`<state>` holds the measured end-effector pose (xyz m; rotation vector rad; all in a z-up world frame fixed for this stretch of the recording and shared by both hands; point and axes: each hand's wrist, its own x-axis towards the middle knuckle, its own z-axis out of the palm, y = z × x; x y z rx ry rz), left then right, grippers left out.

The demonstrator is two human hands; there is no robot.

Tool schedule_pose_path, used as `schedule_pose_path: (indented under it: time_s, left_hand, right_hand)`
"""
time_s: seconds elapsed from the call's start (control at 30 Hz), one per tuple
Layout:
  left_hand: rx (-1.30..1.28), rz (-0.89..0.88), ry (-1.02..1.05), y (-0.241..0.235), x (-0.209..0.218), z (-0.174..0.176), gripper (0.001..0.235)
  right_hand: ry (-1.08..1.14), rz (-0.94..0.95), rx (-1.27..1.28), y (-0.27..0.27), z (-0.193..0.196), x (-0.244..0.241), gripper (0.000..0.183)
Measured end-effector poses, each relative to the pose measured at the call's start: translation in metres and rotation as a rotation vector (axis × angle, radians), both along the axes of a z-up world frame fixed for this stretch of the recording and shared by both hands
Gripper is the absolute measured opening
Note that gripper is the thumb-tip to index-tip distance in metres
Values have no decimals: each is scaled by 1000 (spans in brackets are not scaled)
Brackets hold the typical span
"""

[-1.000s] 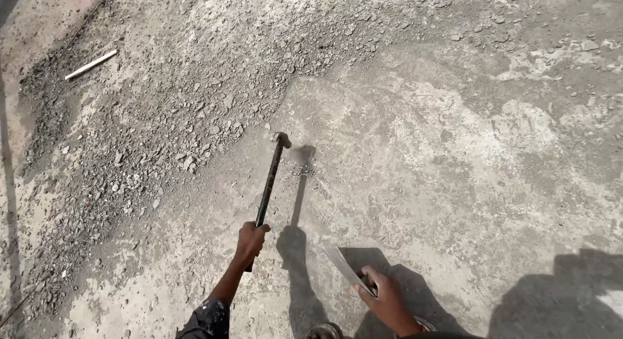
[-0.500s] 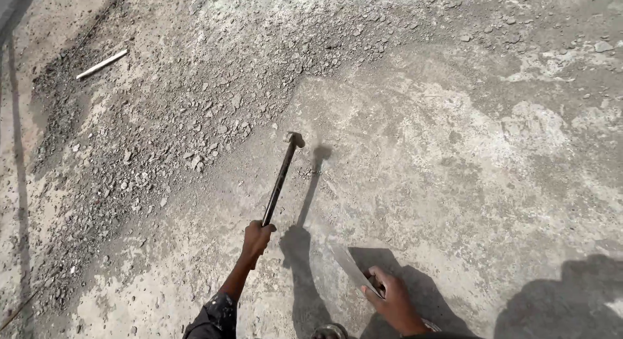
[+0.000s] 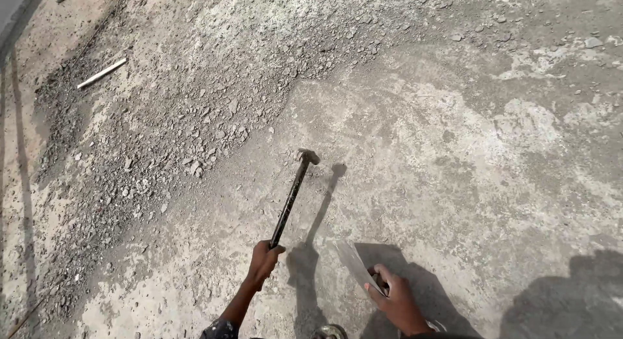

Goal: Chipping residue and smoothing a concrete floor using a hammer and a metal plate.

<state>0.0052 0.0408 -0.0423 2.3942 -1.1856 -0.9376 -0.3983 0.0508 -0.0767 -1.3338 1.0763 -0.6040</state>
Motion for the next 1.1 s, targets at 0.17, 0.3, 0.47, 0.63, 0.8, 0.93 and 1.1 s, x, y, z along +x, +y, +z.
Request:
schedule_pose_path:
  time_s: [0.17,0.3,0.47,0.63,0.8,0.93,1.1]
  left_hand:
    - [-488,33,301,-72,-49,149,30]
    - [-814,35,569,-86,-76,139,28]
    - [-6,81,-37,-10,26,4,23]
    - [-536,348,495,-58,-42,149,26]
    - [-1164,230,508,-77,-53,139,34]
    - [-282,-118,-195,21,24,3,17]
    - [-324,12,-300,-35,-16,174,21]
  right_hand:
    - [37,20,32,0,18,7,43]
    - [15,76,114,7,40,8,37]
    - [-45,-95,-104,-17,-1,-6,40]
    - [53,-71,43,-5,28,-1,38]
    - [-45,13,88,-7,49,1,30]
    - [-40,-64,31,-14,46,-15,32]
    - [87,-19,143,0,28,-14,41]
